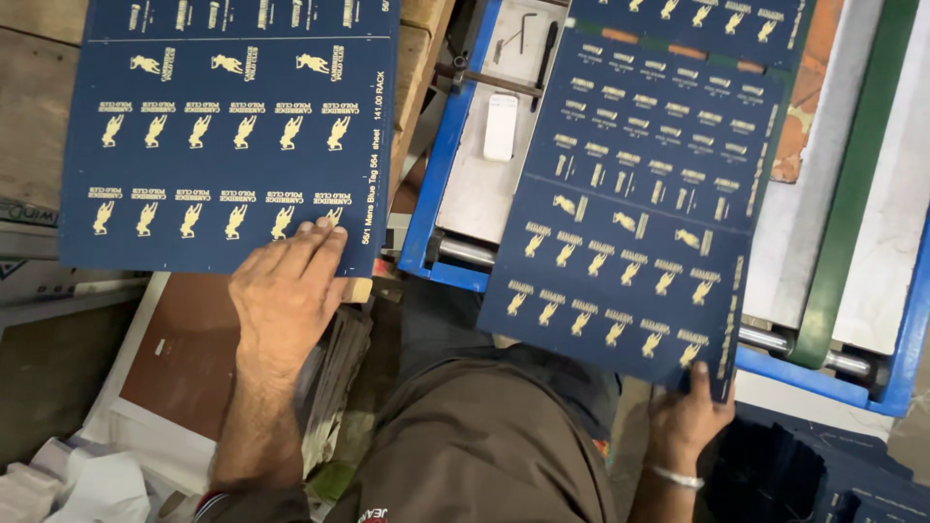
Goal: The person feeds blue printed sheets into a roller machine and retrieves them from the other side. The person repeats this process continuously, handling the sheets one by one and stacking them on a wooden surface to the left.
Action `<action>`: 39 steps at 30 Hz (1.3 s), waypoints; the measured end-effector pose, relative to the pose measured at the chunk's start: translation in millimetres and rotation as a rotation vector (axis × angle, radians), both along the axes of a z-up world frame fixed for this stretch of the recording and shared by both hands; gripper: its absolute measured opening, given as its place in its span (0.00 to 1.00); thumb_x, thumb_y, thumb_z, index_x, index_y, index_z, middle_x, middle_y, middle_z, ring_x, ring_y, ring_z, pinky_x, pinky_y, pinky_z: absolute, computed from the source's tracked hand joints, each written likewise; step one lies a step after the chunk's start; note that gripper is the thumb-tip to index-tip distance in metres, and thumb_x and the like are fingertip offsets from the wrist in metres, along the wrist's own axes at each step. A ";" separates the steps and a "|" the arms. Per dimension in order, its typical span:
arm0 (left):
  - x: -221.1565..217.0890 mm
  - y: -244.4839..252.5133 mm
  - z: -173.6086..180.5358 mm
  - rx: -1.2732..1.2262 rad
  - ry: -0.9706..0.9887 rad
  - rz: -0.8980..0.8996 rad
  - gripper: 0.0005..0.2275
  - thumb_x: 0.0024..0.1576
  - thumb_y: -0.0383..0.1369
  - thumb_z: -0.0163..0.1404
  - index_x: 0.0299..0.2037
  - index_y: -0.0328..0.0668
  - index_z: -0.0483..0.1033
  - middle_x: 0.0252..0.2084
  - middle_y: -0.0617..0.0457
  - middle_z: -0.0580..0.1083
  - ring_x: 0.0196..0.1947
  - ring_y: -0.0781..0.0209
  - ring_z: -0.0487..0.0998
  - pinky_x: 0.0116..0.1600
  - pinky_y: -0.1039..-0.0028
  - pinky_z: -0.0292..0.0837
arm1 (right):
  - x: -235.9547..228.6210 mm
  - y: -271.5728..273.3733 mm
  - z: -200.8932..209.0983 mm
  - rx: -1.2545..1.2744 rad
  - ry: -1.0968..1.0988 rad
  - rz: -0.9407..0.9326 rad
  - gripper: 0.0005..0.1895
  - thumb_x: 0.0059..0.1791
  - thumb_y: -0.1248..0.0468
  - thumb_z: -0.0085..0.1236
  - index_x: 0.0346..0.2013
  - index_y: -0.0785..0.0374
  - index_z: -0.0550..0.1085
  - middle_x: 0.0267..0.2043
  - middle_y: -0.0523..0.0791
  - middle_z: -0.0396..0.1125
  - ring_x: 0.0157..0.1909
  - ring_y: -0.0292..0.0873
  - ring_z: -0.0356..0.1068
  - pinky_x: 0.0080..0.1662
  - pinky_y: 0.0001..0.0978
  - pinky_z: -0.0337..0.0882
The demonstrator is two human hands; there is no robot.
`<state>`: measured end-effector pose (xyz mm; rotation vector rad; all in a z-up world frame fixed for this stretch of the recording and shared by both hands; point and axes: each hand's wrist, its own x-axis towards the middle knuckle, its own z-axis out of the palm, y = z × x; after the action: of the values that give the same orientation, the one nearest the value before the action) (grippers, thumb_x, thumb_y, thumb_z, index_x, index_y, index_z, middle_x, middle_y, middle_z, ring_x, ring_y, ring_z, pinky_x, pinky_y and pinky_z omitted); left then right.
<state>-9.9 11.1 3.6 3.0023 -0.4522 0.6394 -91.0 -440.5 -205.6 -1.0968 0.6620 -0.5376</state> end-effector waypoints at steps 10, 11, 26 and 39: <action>3.3 -13.0 6.2 -0.013 0.028 0.012 0.20 0.46 0.31 0.63 0.51 0.37 0.79 0.52 0.49 0.79 0.52 0.53 0.79 0.52 0.61 0.74 | 88.3 -26.1 -44.3 0.206 -0.143 0.112 0.15 0.59 0.71 0.52 0.60 0.71 0.67 0.56 0.51 0.69 0.53 0.46 0.74 0.53 0.37 0.78; 3.2 -11.7 6.8 -0.019 0.039 -0.012 0.21 0.46 0.31 0.62 0.51 0.36 0.79 0.52 0.49 0.79 0.51 0.52 0.79 0.53 0.61 0.73 | 91.7 -25.6 -48.8 0.239 -0.098 0.138 0.14 0.59 0.69 0.53 0.58 0.70 0.67 0.54 0.50 0.69 0.51 0.47 0.74 0.50 0.39 0.78; -5.6 -80.8 -18.3 -0.022 -0.003 -0.107 0.18 0.54 0.30 0.53 0.54 0.35 0.76 0.55 0.43 0.76 0.59 0.45 0.75 0.63 0.55 0.68 | 77.4 109.6 68.6 0.284 -0.268 1.144 0.28 0.56 0.62 0.52 0.70 0.67 0.60 0.60 0.56 0.68 0.60 0.53 0.72 0.57 0.45 0.76; 10.4 -49.7 10.3 0.022 0.146 -0.021 0.27 0.57 0.49 0.53 0.62 0.40 0.71 0.63 0.38 0.68 0.68 0.40 0.62 0.70 0.41 0.52 | 106.2 35.2 33.8 0.202 -0.143 0.287 0.20 0.56 0.77 0.50 0.64 0.72 0.66 0.61 0.53 0.67 0.59 0.48 0.72 0.60 0.40 0.76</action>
<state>0.5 -38.5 13.9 3.0322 -0.4847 0.4118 15.2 -405.2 -171.8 -0.9339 0.4147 -0.2915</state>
